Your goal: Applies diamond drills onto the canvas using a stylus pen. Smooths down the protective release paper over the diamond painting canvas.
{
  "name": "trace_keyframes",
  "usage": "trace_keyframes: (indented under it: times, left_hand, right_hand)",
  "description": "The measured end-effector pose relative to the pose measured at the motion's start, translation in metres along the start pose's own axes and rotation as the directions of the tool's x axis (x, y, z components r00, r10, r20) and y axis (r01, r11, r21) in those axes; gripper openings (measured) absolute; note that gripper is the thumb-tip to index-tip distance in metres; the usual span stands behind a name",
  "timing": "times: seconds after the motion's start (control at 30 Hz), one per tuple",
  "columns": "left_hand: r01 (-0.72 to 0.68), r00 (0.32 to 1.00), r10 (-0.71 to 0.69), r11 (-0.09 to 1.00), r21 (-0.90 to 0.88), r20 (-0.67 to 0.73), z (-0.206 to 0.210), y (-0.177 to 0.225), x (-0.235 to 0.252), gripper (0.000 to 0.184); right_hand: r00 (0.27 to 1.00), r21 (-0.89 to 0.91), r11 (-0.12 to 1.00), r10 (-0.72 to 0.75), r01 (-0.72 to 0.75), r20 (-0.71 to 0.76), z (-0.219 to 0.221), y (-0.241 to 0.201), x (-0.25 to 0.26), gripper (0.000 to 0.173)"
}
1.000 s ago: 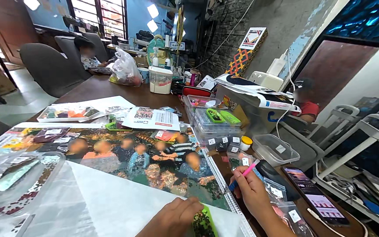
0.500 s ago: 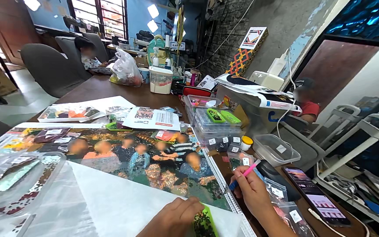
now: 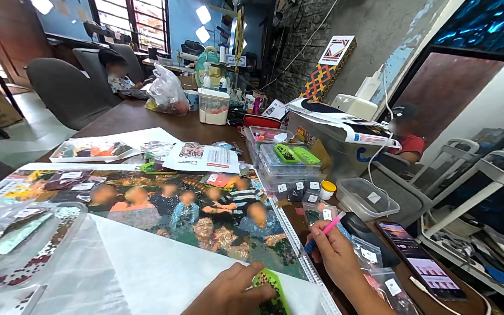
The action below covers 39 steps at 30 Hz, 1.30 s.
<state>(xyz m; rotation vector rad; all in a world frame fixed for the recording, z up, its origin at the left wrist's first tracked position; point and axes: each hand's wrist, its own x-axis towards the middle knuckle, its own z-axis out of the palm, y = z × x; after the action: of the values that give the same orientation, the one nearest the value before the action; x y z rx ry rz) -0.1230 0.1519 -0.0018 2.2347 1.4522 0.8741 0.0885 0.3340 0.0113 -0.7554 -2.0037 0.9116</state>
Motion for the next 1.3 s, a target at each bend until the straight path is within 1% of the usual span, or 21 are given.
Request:
trace_keyframes:
  times: [0.27,0.47,0.53,1.17,1.3]
  left_hand:
    - [0.009,1.0,-0.01,1.0,0.009,0.018,-0.0015,0.0006,0.0,0.052]
    - [0.005,0.999,-0.005,1.0,0.002,0.035,-0.0018,0.0003,0.0003,0.048]
    - [0.003,1.0,-0.003,1.0,0.0,0.02,-0.0009,0.0001,0.0,0.048]
    - [0.001,1.0,-0.001,1.0,0.007,0.026,-0.0011,-0.0001,-0.0006,0.049]
    - [-0.002,1.0,0.002,1.0,0.006,0.019,-0.0008,0.0001,-0.0009,0.05]
  right_hand:
    - [1.0,-0.005,1.0,0.001,-0.001,0.023,0.0008,0.0021,-0.0005,0.02]
    - [0.999,-0.017,1.0,-0.025,0.025,0.025,0.0016,0.0039,-0.0008,0.02]
    - [0.999,-0.024,0.999,-0.033,0.034,0.028,0.0017,0.0038,-0.0011,0.021]
    - [0.998,-0.046,0.998,-0.042,0.044,0.049,0.0033,0.0062,-0.0007,0.022]
    - [0.992,-0.112,0.988,-0.099,0.108,0.084,0.0028,0.008,-0.0012,0.026]
